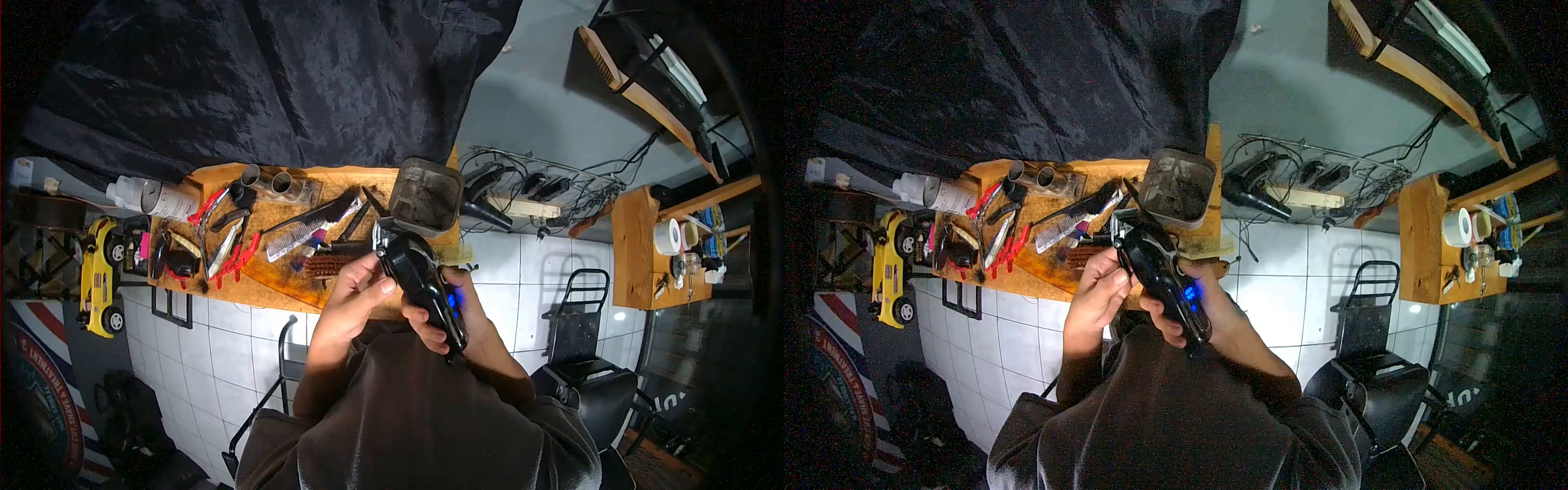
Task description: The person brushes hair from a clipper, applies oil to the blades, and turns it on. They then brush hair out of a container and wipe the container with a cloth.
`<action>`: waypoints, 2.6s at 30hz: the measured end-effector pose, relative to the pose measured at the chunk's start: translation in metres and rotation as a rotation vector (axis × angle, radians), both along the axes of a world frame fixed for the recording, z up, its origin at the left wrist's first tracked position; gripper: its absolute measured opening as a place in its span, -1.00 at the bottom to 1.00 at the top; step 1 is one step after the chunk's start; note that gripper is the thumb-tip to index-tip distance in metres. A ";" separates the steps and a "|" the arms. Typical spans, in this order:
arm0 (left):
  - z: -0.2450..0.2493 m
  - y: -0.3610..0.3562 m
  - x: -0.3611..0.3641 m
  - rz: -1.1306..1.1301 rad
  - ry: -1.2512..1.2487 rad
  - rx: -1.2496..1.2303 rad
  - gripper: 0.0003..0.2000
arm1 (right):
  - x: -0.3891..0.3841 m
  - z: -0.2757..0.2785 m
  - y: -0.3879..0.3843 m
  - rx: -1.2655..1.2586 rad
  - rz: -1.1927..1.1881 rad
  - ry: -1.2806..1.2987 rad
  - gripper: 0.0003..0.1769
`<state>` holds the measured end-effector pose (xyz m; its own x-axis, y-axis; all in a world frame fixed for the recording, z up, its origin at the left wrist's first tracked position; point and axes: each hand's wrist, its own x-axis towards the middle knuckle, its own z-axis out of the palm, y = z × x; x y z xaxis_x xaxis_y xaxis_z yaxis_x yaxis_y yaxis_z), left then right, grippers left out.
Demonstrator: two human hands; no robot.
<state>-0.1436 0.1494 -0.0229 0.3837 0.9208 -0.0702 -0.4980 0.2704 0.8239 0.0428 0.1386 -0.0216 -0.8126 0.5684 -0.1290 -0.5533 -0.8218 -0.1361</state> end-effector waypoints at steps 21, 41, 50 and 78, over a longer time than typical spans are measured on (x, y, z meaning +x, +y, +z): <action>0.005 -0.010 0.015 0.060 -0.078 -0.242 -0.52 | -0.019 0.005 -0.003 0.488 -0.196 -0.506 -0.39; 0.007 0.006 0.023 0.074 0.039 -0.084 -0.58 | -0.023 -0.005 -0.005 0.888 -0.402 -0.939 -0.42; 0.014 0.016 0.012 -0.076 0.075 -0.196 -0.61 | -0.026 0.007 -0.006 0.625 -0.428 -0.767 -0.43; 0.010 0.012 0.015 -0.081 0.193 -0.025 -0.52 | -0.021 0.011 -0.004 0.671 -0.363 -0.796 -0.37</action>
<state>-0.1288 0.1615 -0.0126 0.4341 0.8843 -0.1718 -0.3074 0.3247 0.8945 0.0222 0.1346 -0.0107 -0.4047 0.9069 -0.1176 -0.3030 -0.2543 -0.9184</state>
